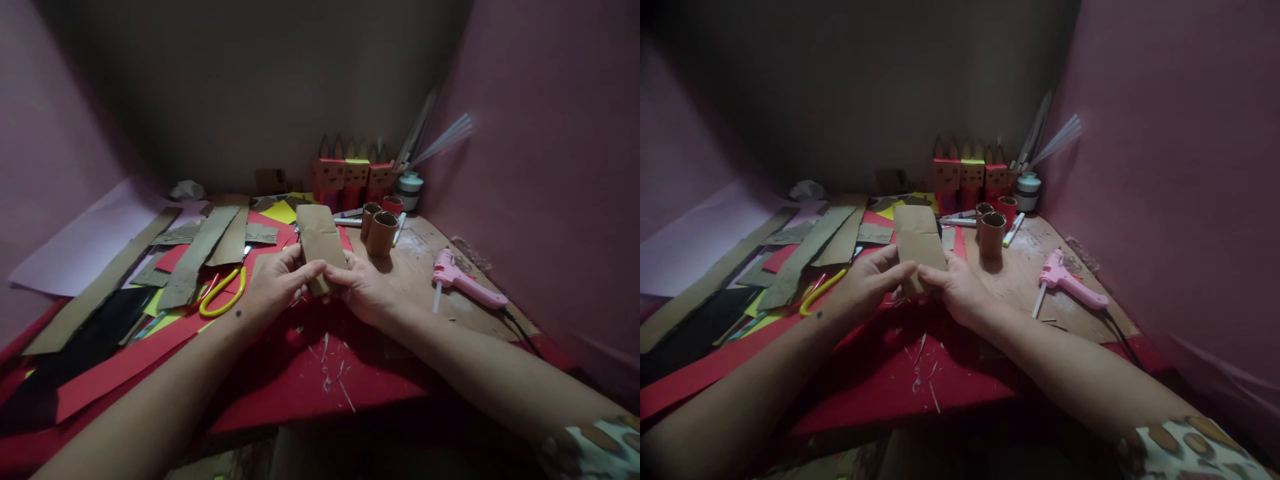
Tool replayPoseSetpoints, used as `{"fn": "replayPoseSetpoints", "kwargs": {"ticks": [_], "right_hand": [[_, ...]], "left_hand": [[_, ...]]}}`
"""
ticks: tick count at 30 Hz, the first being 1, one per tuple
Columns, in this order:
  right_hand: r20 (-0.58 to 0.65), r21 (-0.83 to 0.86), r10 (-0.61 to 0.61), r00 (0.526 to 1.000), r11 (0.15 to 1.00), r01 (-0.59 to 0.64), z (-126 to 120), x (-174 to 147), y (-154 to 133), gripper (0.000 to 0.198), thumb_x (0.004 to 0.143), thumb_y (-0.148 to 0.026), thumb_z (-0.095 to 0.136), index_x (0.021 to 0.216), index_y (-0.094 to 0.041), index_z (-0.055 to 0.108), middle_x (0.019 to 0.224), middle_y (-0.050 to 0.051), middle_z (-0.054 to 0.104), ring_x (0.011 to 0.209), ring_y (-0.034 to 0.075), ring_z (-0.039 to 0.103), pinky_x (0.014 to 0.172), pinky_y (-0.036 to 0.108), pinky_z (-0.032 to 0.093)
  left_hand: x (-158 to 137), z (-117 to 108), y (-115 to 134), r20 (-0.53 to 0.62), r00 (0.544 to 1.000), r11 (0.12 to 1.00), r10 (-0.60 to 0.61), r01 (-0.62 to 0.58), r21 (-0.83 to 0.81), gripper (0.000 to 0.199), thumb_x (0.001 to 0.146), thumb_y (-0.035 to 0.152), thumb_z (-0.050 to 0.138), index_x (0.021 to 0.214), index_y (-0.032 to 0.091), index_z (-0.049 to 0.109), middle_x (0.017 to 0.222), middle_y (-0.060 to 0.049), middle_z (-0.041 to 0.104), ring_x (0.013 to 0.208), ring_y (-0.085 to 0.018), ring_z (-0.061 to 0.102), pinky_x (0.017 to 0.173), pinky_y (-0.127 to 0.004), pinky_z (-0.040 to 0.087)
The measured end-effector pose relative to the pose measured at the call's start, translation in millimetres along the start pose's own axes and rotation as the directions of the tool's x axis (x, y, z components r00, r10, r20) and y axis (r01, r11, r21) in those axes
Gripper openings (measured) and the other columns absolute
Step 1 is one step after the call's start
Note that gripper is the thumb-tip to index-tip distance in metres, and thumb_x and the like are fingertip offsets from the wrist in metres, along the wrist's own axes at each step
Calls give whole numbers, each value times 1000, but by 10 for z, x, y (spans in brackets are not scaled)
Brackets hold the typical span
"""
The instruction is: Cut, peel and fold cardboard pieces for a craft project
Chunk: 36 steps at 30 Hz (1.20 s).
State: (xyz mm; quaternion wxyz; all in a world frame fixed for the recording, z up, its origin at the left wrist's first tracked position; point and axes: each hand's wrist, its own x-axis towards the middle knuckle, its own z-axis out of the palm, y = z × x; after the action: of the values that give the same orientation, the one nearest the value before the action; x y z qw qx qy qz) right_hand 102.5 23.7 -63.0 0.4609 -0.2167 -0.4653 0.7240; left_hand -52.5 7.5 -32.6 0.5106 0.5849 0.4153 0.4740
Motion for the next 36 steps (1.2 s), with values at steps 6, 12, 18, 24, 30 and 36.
{"fn": "replayPoseSetpoints", "kwargs": {"ticks": [6,12,18,24,30,36], "right_hand": [[0,-77,-30,1000,997,30,47,-46,-3,33,82,-35,66,106,-21,49,92,4,66,58,12,60,50,26,53],[-100,-109,-95,990,990,84,73,-44,-13,28,82,-32,64,104,-23,49,87,2,67,55,13,60,42,24,49],[-217,-64,-36,976,998,23,52,10,-15,30,81,-33,62,105,-21,49,81,2,68,47,13,59,37,23,43],[-231,-62,-112,967,993,100,27,14,5,29,78,-30,65,103,-23,50,85,0,68,47,12,58,37,23,45],[-204,-44,-175,963,985,169,65,-9,0,28,78,-27,67,102,-24,54,85,-1,68,55,13,60,46,24,47],[-106,80,-43,993,995,51,67,-29,-44,22,77,-29,69,95,-20,63,76,1,68,56,14,58,50,27,46]], "left_hand": [[-11,54,-4,54,997,990,-57,63,-126,21,76,37,71,80,18,64,58,0,64,44,-12,53,42,-22,37],[-36,63,-42,46,995,984,-86,92,-155,24,77,35,72,90,16,64,65,-2,65,48,-10,54,42,-20,36],[-60,123,-43,135,988,985,-81,100,-139,46,75,24,74,116,17,54,73,-2,68,49,-9,55,42,-17,38],[-49,169,-118,109,992,990,-56,70,-123,45,81,28,67,120,17,46,67,1,64,40,-6,47,35,-14,34],[-44,168,-147,56,998,994,-38,44,-97,35,84,32,62,113,19,46,61,4,61,37,-6,46,32,-13,33],[-43,178,-55,19,999,999,48,-47,-19,38,84,39,59,112,20,44,58,6,59,40,-11,54,37,-19,43]]}}
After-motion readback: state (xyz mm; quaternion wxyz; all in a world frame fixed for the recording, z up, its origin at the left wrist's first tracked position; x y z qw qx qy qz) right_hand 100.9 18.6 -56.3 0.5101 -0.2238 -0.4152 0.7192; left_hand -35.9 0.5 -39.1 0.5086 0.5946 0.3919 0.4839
